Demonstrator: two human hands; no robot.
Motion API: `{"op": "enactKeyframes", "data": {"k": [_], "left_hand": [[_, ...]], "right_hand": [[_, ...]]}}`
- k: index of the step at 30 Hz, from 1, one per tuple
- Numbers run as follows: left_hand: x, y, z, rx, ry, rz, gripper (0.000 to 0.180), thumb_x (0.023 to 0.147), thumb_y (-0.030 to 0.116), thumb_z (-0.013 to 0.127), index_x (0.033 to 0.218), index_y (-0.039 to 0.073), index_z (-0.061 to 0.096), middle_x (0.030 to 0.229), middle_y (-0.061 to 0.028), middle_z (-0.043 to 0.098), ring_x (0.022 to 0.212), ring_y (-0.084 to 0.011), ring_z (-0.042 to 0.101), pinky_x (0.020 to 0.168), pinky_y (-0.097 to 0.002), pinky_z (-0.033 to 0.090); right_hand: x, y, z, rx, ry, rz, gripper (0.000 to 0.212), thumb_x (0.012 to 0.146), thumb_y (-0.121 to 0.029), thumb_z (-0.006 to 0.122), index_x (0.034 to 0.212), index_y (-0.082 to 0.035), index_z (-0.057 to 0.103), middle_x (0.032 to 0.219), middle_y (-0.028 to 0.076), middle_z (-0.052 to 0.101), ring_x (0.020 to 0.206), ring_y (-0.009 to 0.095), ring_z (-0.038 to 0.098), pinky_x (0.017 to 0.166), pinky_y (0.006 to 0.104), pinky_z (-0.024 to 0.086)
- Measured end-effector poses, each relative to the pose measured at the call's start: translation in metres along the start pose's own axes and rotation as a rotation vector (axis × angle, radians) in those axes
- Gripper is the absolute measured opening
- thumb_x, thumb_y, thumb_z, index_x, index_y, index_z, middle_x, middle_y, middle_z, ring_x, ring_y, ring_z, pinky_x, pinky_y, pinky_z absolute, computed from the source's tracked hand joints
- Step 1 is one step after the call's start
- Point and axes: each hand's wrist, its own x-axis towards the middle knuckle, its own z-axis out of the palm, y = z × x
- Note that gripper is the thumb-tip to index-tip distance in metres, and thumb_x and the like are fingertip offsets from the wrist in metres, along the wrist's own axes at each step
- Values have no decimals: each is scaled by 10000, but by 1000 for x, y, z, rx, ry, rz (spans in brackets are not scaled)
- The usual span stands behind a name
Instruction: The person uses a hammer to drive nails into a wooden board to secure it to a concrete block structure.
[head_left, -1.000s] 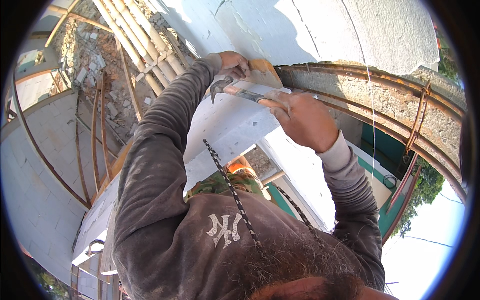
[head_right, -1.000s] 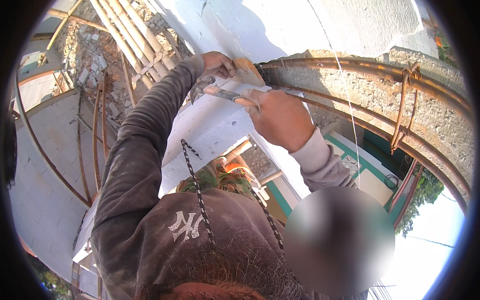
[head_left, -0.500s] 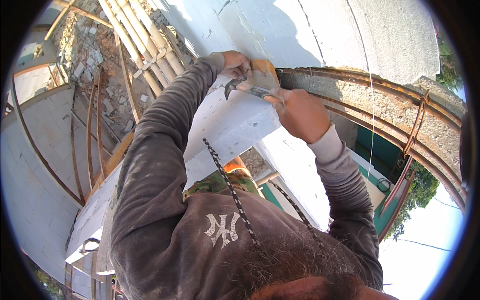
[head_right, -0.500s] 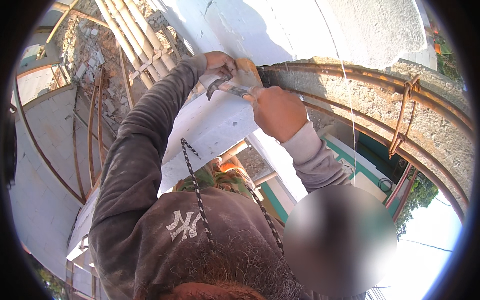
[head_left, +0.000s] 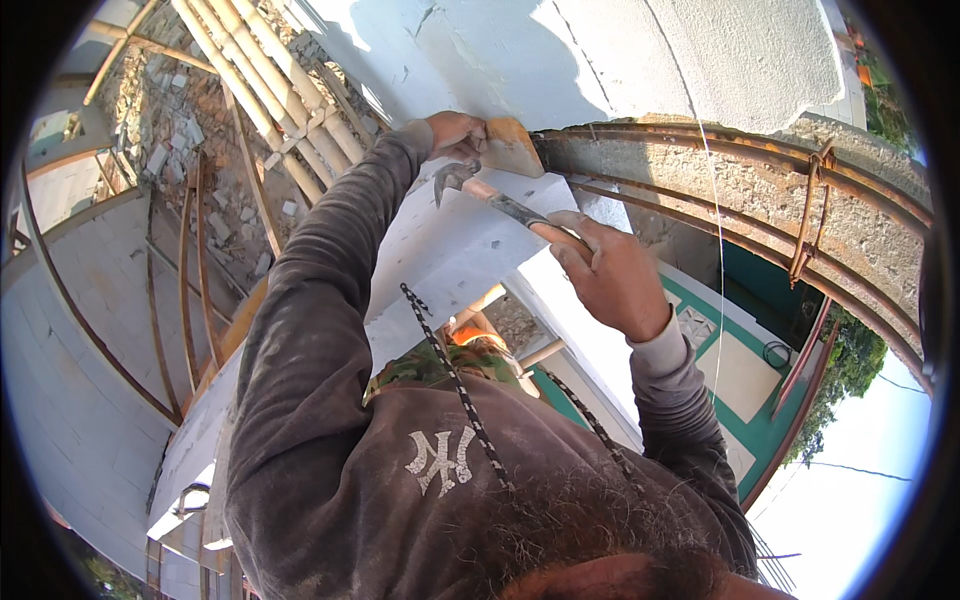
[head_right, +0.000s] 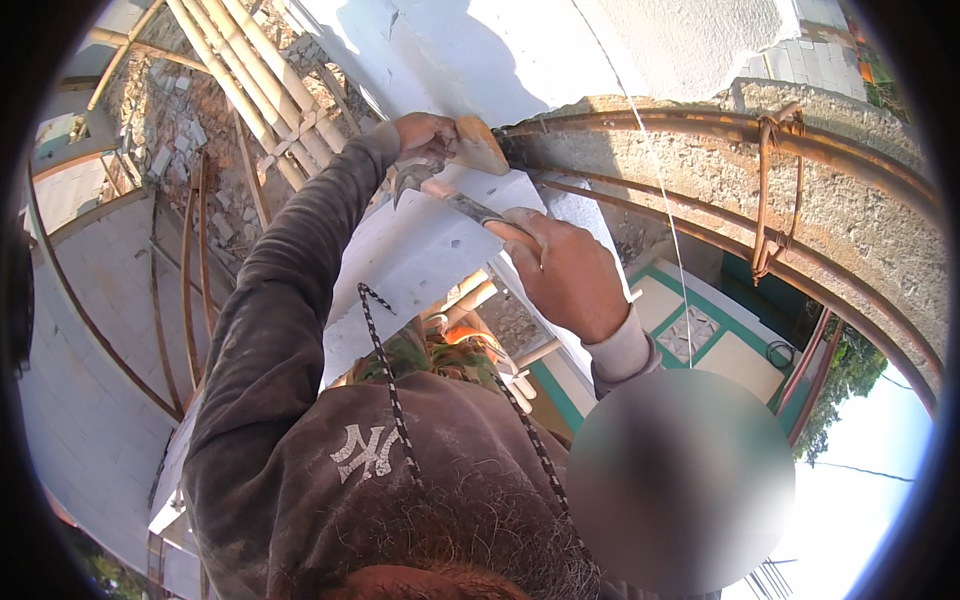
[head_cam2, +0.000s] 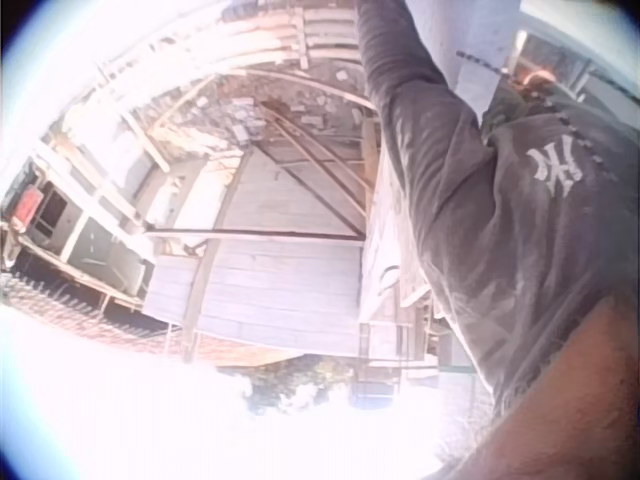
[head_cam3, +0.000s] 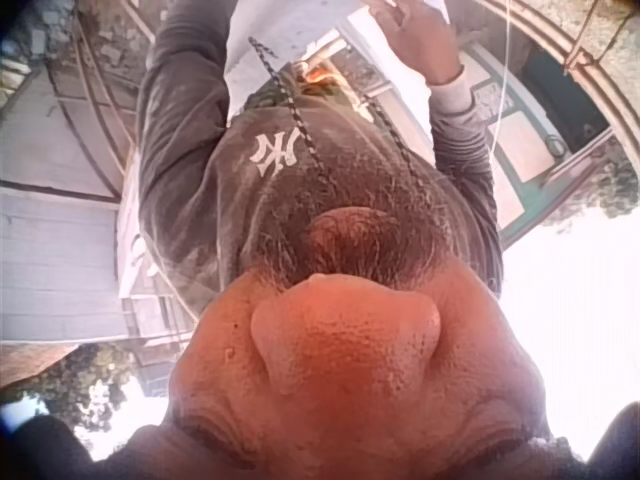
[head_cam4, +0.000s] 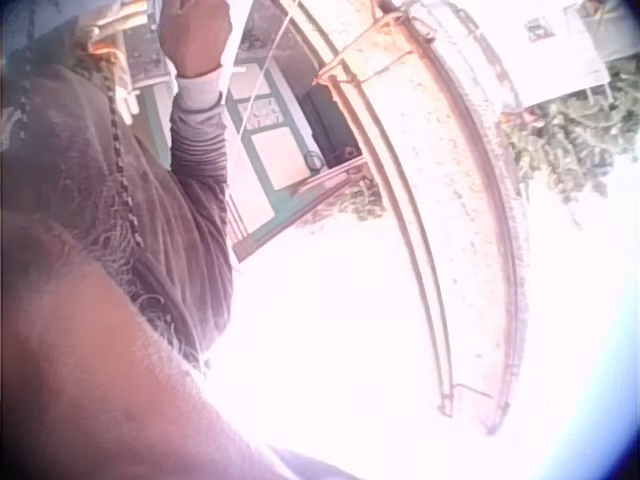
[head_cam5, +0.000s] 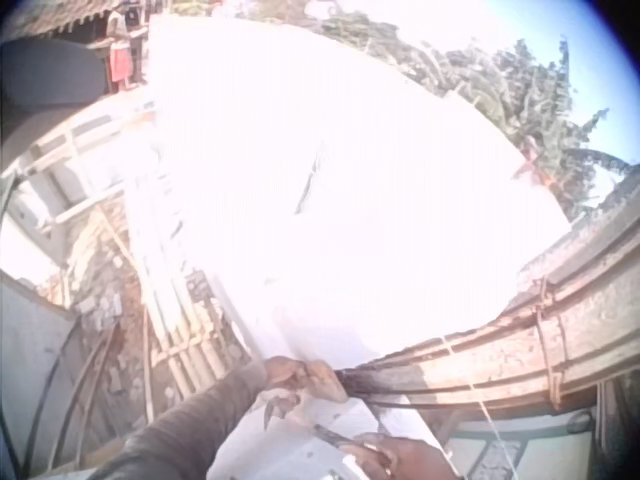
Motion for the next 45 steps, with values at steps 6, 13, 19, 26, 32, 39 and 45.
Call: {"op": "enactKeyframes", "data": {"k": [6, 13, 19, 26, 32, 39, 45], "left_hand": [[1, -15, 15, -83, 120, 52, 270, 1005, 291, 583, 1033, 35, 665, 1134, -123, 680, 1074, -278, 697, 963, -427, 567], [4, -26, 22, -2, 254, 160, 331, 1043, 266, 567, 1155, -27, 673, 1110, -143, 706, 958, -275, 738, 872, -411, 631], [1, -17, 39, 29, 310, 147, 218, 1023, 209, 554, 1081, 22, 652, 1001, -114, 697, 859, -250, 715, 759, -408, 626], [4, 1, 51, -240, 378, -1, 262, 1013, 299, 442, 785, 183, 502, 651, 16, 401, 545, -146, 378, 524, -336, 329], [-14, -5, 61, -509, 289, 56, 401, 981, 543, 457, 776, 200, 494, 653, 24, 368, 542, -145, 322, 523, -313, 284], [-36, -29, 89, 2, 389, 288, 917, 800, 829, 671, 1155, -8, 554, 987, -61, 565, 677, -139, 496, 613, -325, 435], [-49, 9, 118, 362, 450, 250, 1195, 680, 679, 848, 1348, -235, 463, 1347, -341, 595, 1247, -382, 628, 1055, -398, 497]], "right_hand": [[-74, 29, 26, 232, 19, 313, 302, 934, -247, 761, 1140, -30, 716, 875, 211, 716, 758, 335, 702, 703, 400, 531], [-127, 45, 59, 356, 110, 429, 262, 927, -201, 772, 1004, 31, 675, 799, 173, 677, 664, 230, 621, 638, 376, 503], [-137, 54, 69, 380, 188, 475, 240, 942, -192, 739, 935, 29, 647, 759, 150, 658, 654, 190, 598, 622, 362, 497], [-157, 61, 84, 438, 214, 543, 257, 943, -220, 741, 966, 25, 664, 746, 121, 623, 680, 158, 558, 641, 355, 474], [-162, 56, 97, 503, 269, 504, 264, 947, -233, 734, 931, 18, 650, 686, 63, 546, 644, 133, 472, 597, 342, 417], [-170, 56, 100, 498, 331, 500, 276, 948, -239, 729, 922, 21, 640, 702, 87, 549, 646, 156, 474, 605, 362, 418], [-179, 57, 108, 508, 334, 510, 274, 953, -242, 729, 910, 16, 649, 685, 60, 542, 645, 140, 466, 599, 354, 414]]}}
